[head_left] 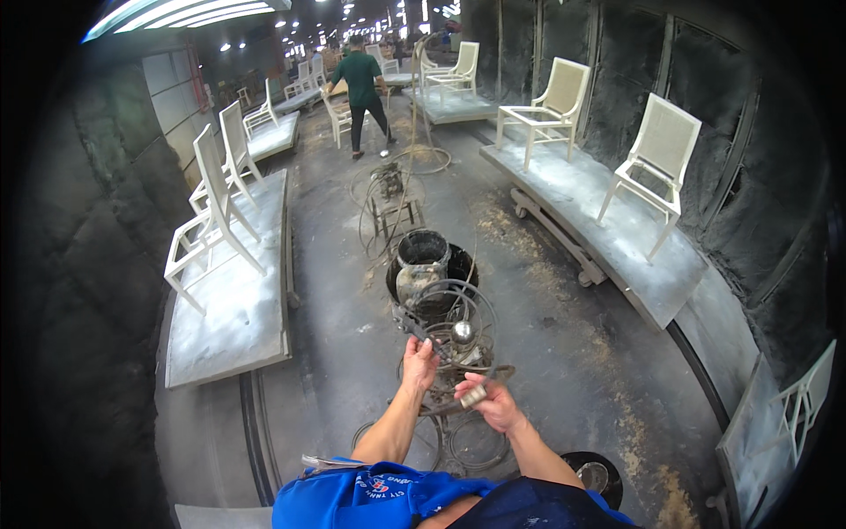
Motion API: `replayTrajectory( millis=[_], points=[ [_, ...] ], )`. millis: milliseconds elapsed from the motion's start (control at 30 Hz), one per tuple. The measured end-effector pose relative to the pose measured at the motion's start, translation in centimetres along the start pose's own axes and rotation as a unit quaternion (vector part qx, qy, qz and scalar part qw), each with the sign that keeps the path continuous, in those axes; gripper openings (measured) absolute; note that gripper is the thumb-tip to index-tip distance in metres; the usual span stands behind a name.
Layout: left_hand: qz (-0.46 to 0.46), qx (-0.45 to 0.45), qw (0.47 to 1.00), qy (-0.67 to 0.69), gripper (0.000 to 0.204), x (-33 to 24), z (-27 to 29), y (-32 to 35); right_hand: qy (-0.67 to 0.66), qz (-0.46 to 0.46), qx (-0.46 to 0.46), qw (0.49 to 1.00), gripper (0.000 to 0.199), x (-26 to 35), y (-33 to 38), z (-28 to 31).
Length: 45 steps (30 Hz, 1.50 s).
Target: The person spray paints a white chair frame using a spray gun connected to a hose. They lift and rotate the chair to coat multiple sides, then set it down and move a cardboard sheet to prepare for the next item.
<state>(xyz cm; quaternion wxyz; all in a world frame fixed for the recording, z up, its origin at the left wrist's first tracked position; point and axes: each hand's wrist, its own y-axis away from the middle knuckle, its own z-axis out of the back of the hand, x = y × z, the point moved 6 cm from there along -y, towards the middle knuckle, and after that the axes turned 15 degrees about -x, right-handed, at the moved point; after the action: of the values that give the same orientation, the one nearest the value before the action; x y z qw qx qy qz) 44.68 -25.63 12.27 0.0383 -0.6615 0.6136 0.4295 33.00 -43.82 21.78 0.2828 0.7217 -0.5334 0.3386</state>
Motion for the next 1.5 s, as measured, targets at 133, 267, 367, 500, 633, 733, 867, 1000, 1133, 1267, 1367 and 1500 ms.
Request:
replayTrajectory(
  millis=[133, 267, 367, 500, 633, 733, 867, 1000, 1133, 1267, 1367, 1500],
  points=[
    [-0.067, 0.105, 0.99, 0.059, 0.031, -2.8, -0.7, 7.2, 0.265, 0.175, -0.049, 0.947, 0.038, 2.3, -1.1, -2.9],
    [-0.098, 0.131, 0.986, 0.041, 0.041, -6.4, 0.6, 11.9, 0.43, 0.33, -0.032, 0.84, 0.056, 4.6, -1.3, -8.6],
    [-0.117, 0.118, 0.982, 0.086, 0.039, -8.3, 2.5, 14.4, 0.464, 0.332, 0.009, 0.821, 0.086, 4.1, -1.1, -12.7],
    [-0.141, 0.14, 0.975, 0.102, 0.042, -10.6, 6.0, 17.7, 0.457, 0.316, 0.105, 0.825, 0.099, 1.3, -1.0, -18.5],
    [-0.183, 0.059, 0.977, 0.089, 0.042, -12.5, 10.4, 20.8, 0.466, 0.276, 0.161, 0.825, 0.097, -1.6, 0.2, -23.7],
    [-0.187, 0.094, 0.972, 0.111, 0.036, -14.7, 13.4, 24.5, 0.454, 0.325, 0.178, 0.81, 0.094, -3.3, 3.2, -27.8],
    [-0.253, 0.024, 0.966, 0.056, 0.052, -16.1, 18.0, 30.0, 0.398, 0.394, 0.197, 0.805, 0.083, -5.8, 8.2, -33.0],
    [-0.272, 0.04, 0.961, 0.017, 0.051, -17.4, 23.5, 35.5, 0.382, 0.401, 0.242, 0.797, 0.074, -9.3, 13.1, -37.0],
    [-0.321, 0.0, 0.947, -0.027, 0.05, -17.1, 29.6, 41.0, 0.407, 0.417, 0.281, 0.763, 0.069, -13.6, 18.6, -39.3],
    [-0.276, -0.088, 0.957, 0.025, 0.046, -12.5, 36.0, 45.0, 0.445, 0.33, 0.35, 0.756, 0.058, -18.1, 23.2, -38.7],
    [-0.184, -0.179, 0.966, 0.017, 0.043, -7.1, 41.1, 46.5, 0.462, 0.29, 0.398, 0.738, 0.062, -19.9, 25.7, -38.3],
    [-0.055, -0.181, 0.939, -0.287, 0.047, 0.3, 43.6, 47.3, 0.424, 0.27, 0.418, 0.757, 0.052, -19.7, 27.7, -37.6]
  ],
)
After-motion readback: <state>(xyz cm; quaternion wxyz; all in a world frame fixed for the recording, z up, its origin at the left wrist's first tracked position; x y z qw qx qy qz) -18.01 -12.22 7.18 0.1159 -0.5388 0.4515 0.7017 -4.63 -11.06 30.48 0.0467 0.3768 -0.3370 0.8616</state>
